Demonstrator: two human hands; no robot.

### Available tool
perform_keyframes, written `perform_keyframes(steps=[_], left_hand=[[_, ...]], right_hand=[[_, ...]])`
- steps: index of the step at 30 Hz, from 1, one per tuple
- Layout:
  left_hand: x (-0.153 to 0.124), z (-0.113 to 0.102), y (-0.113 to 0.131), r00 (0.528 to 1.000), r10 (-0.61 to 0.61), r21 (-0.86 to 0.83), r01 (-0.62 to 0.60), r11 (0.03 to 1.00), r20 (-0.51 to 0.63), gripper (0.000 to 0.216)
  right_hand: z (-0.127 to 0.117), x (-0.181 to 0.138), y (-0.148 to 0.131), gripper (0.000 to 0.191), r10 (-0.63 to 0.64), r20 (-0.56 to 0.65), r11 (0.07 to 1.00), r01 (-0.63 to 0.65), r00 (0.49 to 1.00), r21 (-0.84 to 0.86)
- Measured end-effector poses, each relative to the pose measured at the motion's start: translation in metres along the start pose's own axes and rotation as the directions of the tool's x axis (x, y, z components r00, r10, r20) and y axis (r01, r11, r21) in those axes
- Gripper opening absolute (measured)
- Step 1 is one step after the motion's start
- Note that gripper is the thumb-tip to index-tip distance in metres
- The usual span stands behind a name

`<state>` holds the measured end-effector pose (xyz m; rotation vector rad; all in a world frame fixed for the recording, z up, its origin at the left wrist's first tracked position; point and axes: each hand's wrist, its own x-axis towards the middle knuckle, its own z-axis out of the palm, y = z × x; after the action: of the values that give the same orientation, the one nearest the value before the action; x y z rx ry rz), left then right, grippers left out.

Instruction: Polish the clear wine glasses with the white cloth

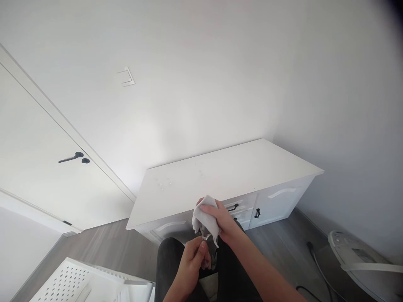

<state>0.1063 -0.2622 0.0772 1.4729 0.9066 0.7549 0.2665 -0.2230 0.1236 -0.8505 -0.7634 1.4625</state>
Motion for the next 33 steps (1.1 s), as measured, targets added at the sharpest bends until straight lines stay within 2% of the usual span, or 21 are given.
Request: perform_keyframes(steps=[2,3,5,7,9,10,12,13,15,17,19,21,23,24,25,27,29,31,33], left_hand=[[0.002,0.005,-0.005,0.998,-0.053,-0.166,0.048,0.985,-0.023,0.052],[0.003,0.007,-0.006,0.996,-0.07,-0.23,0.056,0.972,-0.051,0.051],[0.003,0.012,-0.008,0.99,-0.096,-0.309,0.058,0.949,-0.107,0.05],[0.001,0.017,-0.008,0.984,-0.105,-0.304,0.057,0.951,-0.145,0.048],[0.0,0.018,-0.009,0.977,-0.092,-0.204,0.053,0.977,-0.19,0.044],[-0.001,0.018,-0.009,0.976,-0.07,-0.13,0.044,0.991,-0.207,0.041],[-0.001,0.015,-0.009,0.978,0.009,0.04,-0.001,0.999,-0.21,0.038],[0.0,0.013,-0.009,0.98,0.062,0.127,-0.038,0.991,-0.188,0.037],[0.001,0.006,-0.006,0.979,0.163,0.288,-0.122,0.95,-0.124,0.038],[0.001,-0.001,-0.003,0.974,0.221,0.41,-0.183,0.894,-0.046,0.038],[0.0,-0.007,-0.001,0.975,0.223,0.467,-0.207,0.86,0.023,0.039],[-0.003,-0.01,-0.002,0.98,0.196,0.454,-0.192,0.87,0.038,0.041],[-0.006,-0.01,-0.005,0.988,0.153,0.359,-0.144,0.922,0.005,0.043],[-0.006,-0.009,-0.008,0.992,0.122,0.285,-0.114,0.952,-0.012,0.044],[-0.006,-0.007,-0.009,0.996,0.09,0.202,-0.084,0.976,-0.02,0.045],[-0.006,-0.003,-0.011,0.999,0.036,0.056,-0.035,0.998,-0.022,0.048],[-0.004,0.001,-0.009,0.999,0.013,-0.041,-0.015,0.999,-0.031,0.05],[-0.004,0.005,-0.005,0.998,0.003,-0.102,-0.008,0.995,-0.056,0.052],[-0.005,0.009,-0.002,0.995,-0.014,-0.15,-0.001,0.989,-0.096,0.052]], right_hand=[[0.003,0.001,0.011,0.033,0.09,-0.02,0.964,-0.082,0.996,0.255],[0.007,0.0,0.017,0.037,0.111,-0.064,0.944,-0.085,0.992,0.32],[0.014,-0.005,0.025,0.042,0.132,-0.17,0.942,-0.07,0.977,0.329],[0.019,-0.012,0.028,0.043,0.076,-0.263,0.984,-0.029,0.962,0.176],[0.022,-0.019,0.025,0.042,-0.097,-0.303,0.99,0.061,0.948,-0.127],[0.022,-0.021,0.022,0.042,-0.213,-0.287,0.947,0.124,0.934,-0.297],[0.021,-0.023,0.015,0.042,-0.421,-0.178,0.778,0.253,0.889,-0.575],[0.02,-0.023,0.012,0.039,-0.485,-0.104,0.687,0.305,0.868,-0.659],[0.016,-0.02,0.004,0.027,-0.517,0.035,0.562,0.37,0.856,-0.74],[0.009,-0.015,-0.004,0.012,-0.447,0.123,0.547,0.379,0.886,-0.746],[0.001,-0.008,-0.009,0.006,-0.323,0.168,0.637,0.345,0.931,-0.689],[-0.006,-0.002,-0.011,0.008,-0.186,0.189,0.79,0.261,0.964,-0.554],[-0.01,0.004,-0.007,0.013,-0.075,0.189,0.939,0.134,0.979,-0.316],[-0.01,0.005,-0.003,0.017,-0.04,0.178,0.984,0.07,0.983,-0.164],[-0.009,0.006,0.001,0.022,-0.017,0.157,1.0,0.018,0.987,-0.005],[-0.006,0.006,0.012,0.028,0.027,0.11,0.964,-0.055,0.994,0.259],[0.0,0.003,0.022,0.03,0.084,0.068,0.902,-0.105,0.994,0.418],[0.008,-0.003,0.028,0.034,0.125,0.026,0.872,-0.123,0.992,0.474],[0.015,-0.01,0.03,0.039,0.088,-0.061,0.91,-0.055,0.994,0.412]])
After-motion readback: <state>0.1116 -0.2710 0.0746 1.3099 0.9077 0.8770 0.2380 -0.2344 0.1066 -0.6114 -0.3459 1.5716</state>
